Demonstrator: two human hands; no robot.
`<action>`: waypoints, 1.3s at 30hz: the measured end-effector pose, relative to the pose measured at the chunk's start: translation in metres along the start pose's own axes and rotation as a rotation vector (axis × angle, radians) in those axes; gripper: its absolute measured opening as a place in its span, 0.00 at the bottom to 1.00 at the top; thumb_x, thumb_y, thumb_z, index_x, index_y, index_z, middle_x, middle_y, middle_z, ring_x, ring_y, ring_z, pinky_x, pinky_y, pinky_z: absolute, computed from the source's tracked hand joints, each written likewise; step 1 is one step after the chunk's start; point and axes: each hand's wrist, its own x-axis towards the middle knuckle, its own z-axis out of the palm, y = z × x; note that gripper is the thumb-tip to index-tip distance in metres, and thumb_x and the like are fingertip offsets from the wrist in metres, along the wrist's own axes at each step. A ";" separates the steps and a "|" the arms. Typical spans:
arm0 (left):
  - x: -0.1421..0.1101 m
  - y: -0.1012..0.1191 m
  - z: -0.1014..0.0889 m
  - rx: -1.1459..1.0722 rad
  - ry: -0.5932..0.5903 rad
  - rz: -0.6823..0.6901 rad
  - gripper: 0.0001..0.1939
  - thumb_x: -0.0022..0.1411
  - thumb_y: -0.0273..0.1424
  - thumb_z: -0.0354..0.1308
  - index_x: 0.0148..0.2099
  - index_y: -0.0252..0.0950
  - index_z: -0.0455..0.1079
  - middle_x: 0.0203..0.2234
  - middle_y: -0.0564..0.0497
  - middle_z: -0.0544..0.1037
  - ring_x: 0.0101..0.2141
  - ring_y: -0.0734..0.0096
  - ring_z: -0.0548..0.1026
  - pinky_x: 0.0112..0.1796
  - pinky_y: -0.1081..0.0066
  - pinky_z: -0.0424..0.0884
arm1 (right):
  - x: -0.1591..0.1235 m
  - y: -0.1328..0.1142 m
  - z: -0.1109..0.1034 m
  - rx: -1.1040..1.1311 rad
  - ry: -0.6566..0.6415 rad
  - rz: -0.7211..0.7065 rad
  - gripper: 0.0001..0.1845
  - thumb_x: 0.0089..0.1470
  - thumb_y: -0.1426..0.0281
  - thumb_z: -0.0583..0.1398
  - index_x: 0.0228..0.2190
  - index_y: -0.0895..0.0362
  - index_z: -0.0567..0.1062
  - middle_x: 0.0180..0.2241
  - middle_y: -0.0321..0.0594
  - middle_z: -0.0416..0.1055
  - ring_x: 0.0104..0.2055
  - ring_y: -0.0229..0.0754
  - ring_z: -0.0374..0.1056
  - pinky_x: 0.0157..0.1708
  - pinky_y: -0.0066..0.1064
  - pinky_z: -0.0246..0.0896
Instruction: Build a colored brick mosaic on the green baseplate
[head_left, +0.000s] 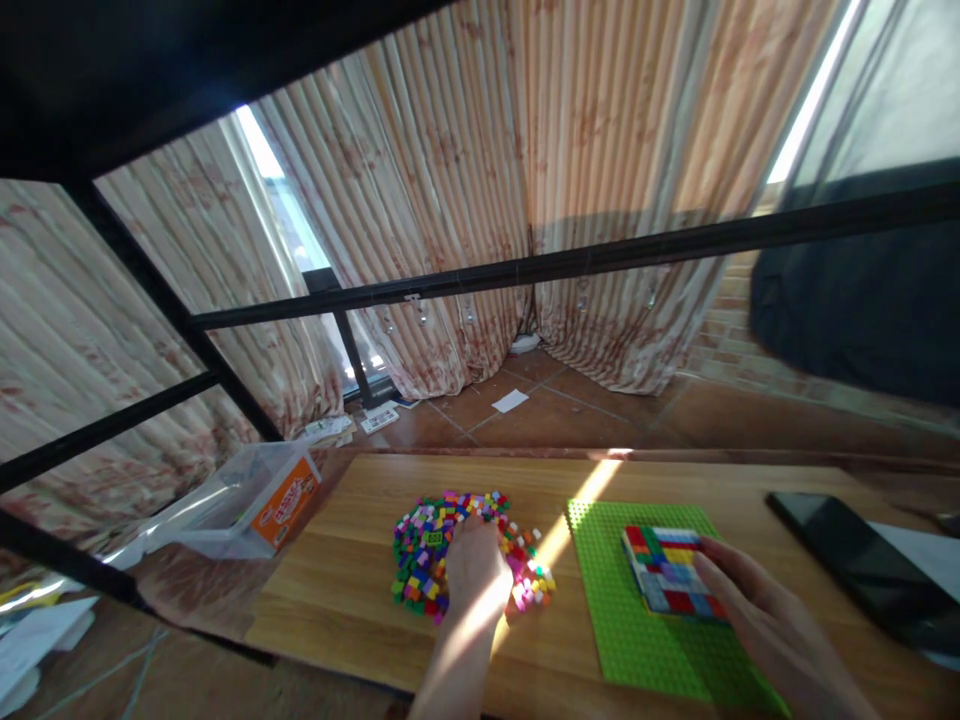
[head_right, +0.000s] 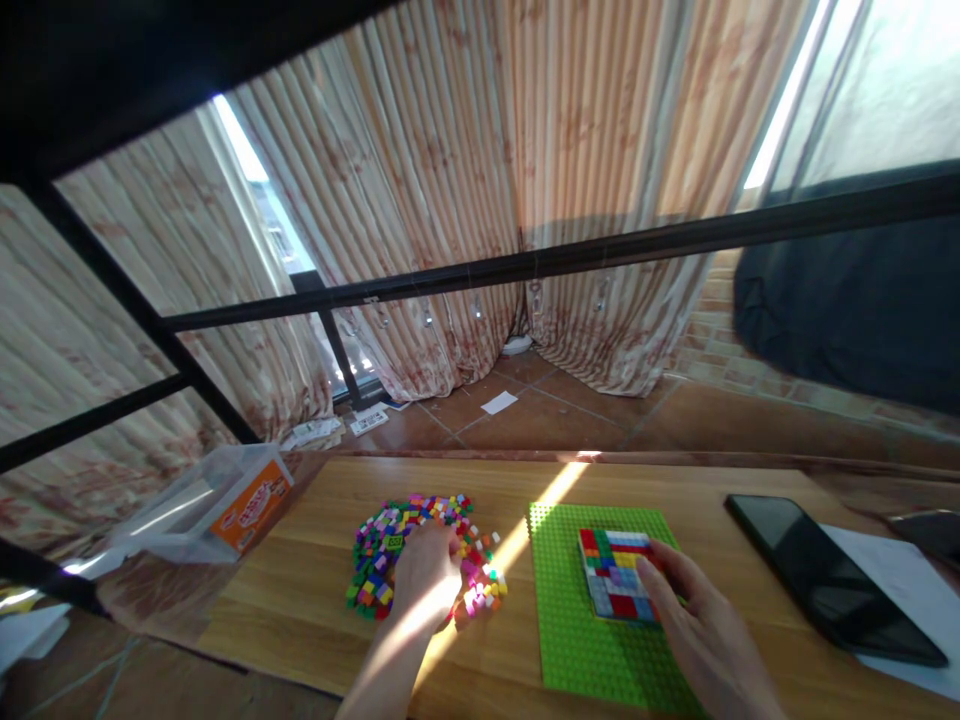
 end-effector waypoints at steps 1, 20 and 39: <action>0.000 0.000 -0.001 0.000 -0.007 -0.003 0.07 0.53 0.23 0.53 0.31 0.35 0.72 0.35 0.45 0.75 0.40 0.64 0.70 0.38 0.70 0.62 | -0.001 -0.001 0.000 0.039 -0.017 0.024 0.27 0.44 0.50 0.58 0.41 0.56 0.75 0.37 0.43 0.78 0.37 0.48 0.74 0.37 0.34 0.69; -0.033 0.085 0.029 -0.480 -0.070 0.335 0.08 0.57 0.28 0.50 0.37 0.40 0.70 0.30 0.54 0.77 0.31 0.72 0.72 0.33 0.73 0.64 | -0.013 -0.028 0.001 0.290 -0.111 0.118 0.26 0.46 0.52 0.60 0.40 0.57 0.75 0.38 0.44 0.78 0.40 0.49 0.73 0.40 0.35 0.68; -0.037 0.106 0.048 -0.339 0.029 0.458 0.07 0.60 0.28 0.49 0.36 0.39 0.68 0.33 0.52 0.75 0.37 0.68 0.71 0.40 0.69 0.64 | -0.014 -0.025 0.003 0.332 -0.091 0.093 0.25 0.44 0.52 0.61 0.38 0.57 0.77 0.37 0.45 0.78 0.40 0.49 0.73 0.41 0.37 0.68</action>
